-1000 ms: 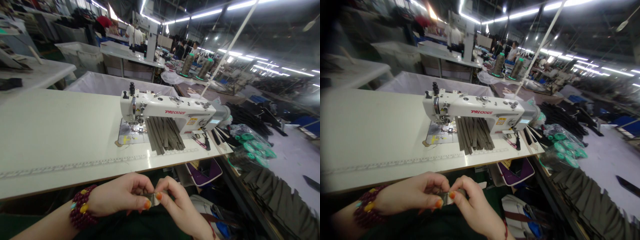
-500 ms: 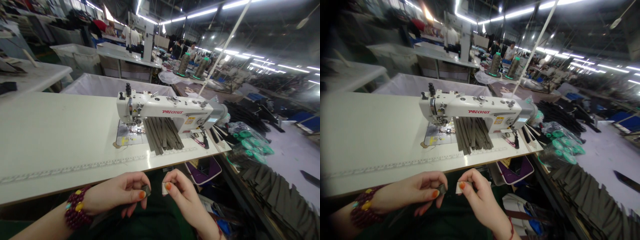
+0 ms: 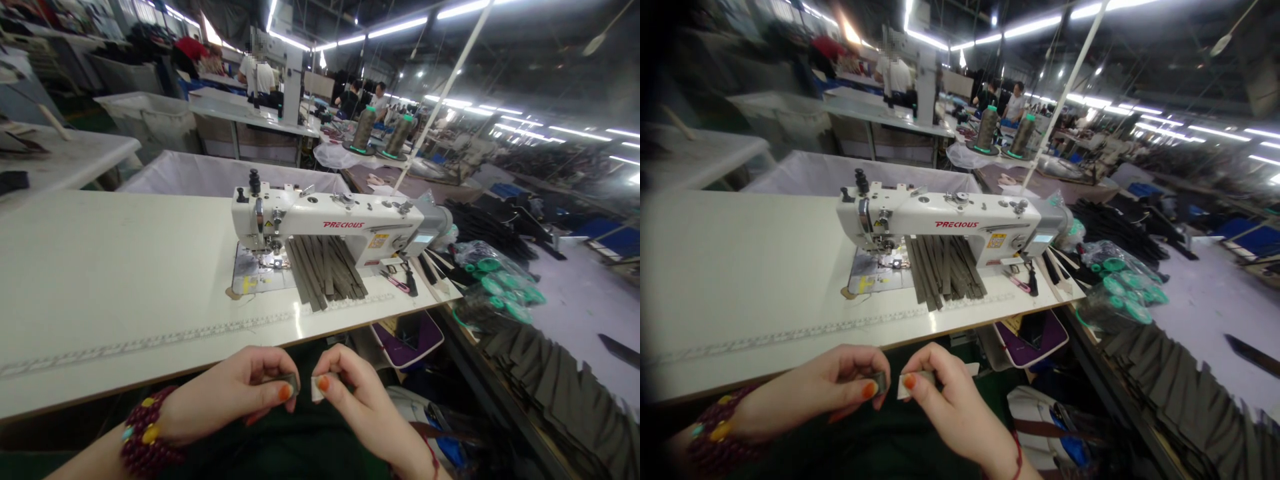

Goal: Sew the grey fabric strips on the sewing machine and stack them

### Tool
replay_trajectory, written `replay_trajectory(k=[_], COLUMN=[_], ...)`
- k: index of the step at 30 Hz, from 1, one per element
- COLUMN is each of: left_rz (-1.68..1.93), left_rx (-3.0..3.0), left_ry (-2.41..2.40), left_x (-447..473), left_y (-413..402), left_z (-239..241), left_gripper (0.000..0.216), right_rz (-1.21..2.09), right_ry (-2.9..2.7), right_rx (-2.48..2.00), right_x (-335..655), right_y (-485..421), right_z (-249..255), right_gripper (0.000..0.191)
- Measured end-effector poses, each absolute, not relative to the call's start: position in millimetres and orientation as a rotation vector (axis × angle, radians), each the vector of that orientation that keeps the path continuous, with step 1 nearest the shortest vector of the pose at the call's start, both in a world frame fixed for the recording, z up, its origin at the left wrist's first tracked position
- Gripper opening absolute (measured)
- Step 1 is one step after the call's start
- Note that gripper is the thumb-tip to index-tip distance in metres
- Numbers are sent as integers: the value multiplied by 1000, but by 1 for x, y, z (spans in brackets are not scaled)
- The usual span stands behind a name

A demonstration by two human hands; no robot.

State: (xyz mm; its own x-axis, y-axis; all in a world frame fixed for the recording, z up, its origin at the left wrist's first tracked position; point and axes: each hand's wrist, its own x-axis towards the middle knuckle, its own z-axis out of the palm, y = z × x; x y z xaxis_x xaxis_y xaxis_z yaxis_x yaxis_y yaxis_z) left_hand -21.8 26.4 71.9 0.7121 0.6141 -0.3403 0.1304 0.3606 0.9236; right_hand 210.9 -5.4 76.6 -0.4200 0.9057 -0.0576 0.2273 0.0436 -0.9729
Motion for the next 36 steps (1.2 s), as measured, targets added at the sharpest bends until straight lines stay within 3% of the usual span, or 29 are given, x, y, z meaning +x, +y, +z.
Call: replay_trajectory(k=[8,36], left_rz=[325,274], left_rx=[1250,1288], left_ry=[725,773], left_x=[-25,-20], left_y=[24,21], left_z=[81,90], left_gripper=[32,37], right_rz=[1365,1379], right_ry=[-1808,-1738], right_rx=[-1108,-1133], right_x=[206,200], right_y=[-3,-9], right_z=[83,80], right_gripper=[18,22])
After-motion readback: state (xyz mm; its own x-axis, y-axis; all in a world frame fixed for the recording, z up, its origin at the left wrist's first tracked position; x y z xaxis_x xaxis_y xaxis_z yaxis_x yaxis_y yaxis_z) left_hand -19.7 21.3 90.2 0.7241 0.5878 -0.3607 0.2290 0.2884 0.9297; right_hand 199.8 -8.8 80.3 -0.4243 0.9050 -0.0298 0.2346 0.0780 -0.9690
